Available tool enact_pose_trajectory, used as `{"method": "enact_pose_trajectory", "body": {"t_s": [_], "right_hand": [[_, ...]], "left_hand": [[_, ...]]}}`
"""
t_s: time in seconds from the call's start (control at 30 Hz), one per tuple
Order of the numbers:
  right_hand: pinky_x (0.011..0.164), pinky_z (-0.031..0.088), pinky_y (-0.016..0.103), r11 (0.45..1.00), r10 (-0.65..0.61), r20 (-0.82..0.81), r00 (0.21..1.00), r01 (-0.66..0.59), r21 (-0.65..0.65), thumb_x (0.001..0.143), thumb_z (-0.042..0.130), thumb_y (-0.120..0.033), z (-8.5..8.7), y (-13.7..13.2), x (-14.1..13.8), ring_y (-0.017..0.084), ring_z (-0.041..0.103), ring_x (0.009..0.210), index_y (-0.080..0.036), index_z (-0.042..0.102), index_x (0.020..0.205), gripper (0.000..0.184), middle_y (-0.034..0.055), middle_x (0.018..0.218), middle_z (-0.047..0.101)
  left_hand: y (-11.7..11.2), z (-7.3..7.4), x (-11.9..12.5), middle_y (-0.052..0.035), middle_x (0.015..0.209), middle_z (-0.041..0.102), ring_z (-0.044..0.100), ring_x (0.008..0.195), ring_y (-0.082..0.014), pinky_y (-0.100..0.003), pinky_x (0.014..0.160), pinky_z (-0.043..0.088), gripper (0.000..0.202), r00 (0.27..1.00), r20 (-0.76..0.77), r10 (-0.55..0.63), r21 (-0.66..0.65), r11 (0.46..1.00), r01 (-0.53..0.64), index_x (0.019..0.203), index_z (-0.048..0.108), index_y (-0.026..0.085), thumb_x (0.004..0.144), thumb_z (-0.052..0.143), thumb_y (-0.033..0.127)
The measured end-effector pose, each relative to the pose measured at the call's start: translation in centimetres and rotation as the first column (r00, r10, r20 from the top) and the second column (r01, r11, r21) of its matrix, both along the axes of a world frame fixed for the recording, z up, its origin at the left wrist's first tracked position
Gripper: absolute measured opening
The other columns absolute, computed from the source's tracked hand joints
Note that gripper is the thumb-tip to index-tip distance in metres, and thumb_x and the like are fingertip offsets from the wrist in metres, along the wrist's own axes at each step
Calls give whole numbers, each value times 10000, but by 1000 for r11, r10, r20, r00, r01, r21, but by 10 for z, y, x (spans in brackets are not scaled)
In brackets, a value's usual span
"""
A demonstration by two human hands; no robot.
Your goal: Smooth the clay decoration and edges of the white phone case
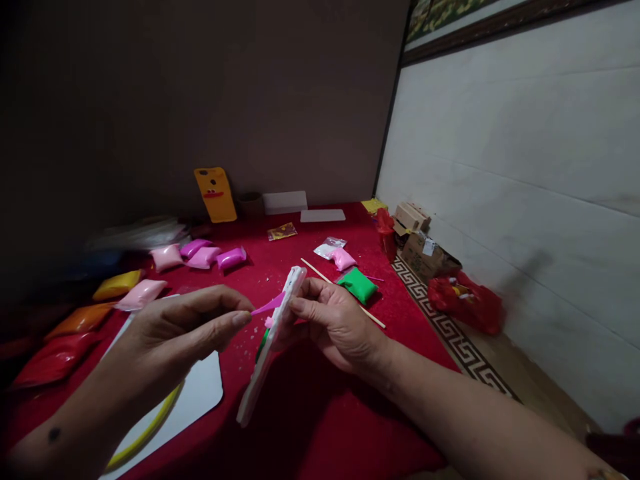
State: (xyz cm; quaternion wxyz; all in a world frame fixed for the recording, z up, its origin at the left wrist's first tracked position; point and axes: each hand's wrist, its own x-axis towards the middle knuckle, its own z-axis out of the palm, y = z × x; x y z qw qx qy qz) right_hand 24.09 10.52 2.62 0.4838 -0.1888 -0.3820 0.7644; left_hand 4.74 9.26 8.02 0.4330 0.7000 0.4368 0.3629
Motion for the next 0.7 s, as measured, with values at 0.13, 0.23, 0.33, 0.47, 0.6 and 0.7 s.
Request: {"method": "enact_pose_trajectory", "body": {"t_s": [0.13,0.23,0.33,0.47,0.6,0.7], "right_hand": [[656,572,302,1000,12,-4,1000,-12,13,835,684,-214,-1,1,0,138,666,639,-145,614,843,99,10,724,674],[652,577,307,1000,14,4,1000,-14,26,847,664,-200,-2,1,-1,135,660,634,-142,621,861,74,15,730,678],[634,582,308,1000,13,-2,1000,-12,27,836,666,-186,-2,1,-1,133,654,622,-132,622,833,69,15,719,673],[641,586,311,1000,15,-9,1000,-15,16,834,668,-175,-2,1,-1,133,660,627,-129,618,822,69,15,716,671],[639,585,294,1000,23,-24,999,-23,10,839,668,-179,-1,0,0,126,658,624,-131,617,821,72,12,707,671],[638,586,289,1000,28,-35,999,-28,1,830,680,-179,-1,1,0,126,660,618,-127,621,821,79,10,694,667]], "left_hand": [[-1,0,-1,43,568,492,380,517,-83,-190,456,307,180,1000,-19,-13,22,1000,13,724,663,194,851,601,305],[-2,-1,-2,52,562,487,382,514,-79,-184,455,303,167,999,-47,-13,60,998,16,725,655,199,854,600,289],[-3,-1,-1,52,562,497,394,514,-82,-186,458,310,164,996,-84,-11,82,996,18,729,648,198,856,595,288],[-3,2,2,37,579,528,424,538,-96,-198,484,329,193,985,-173,8,120,993,13,716,631,189,862,571,301],[-5,4,2,20,596,574,467,545,-111,-216,501,347,203,973,-232,16,162,986,22,722,621,184,865,545,306],[-5,4,0,15,600,591,487,543,-116,-220,501,353,210,965,-263,7,174,984,40,724,618,181,868,533,309]]}}
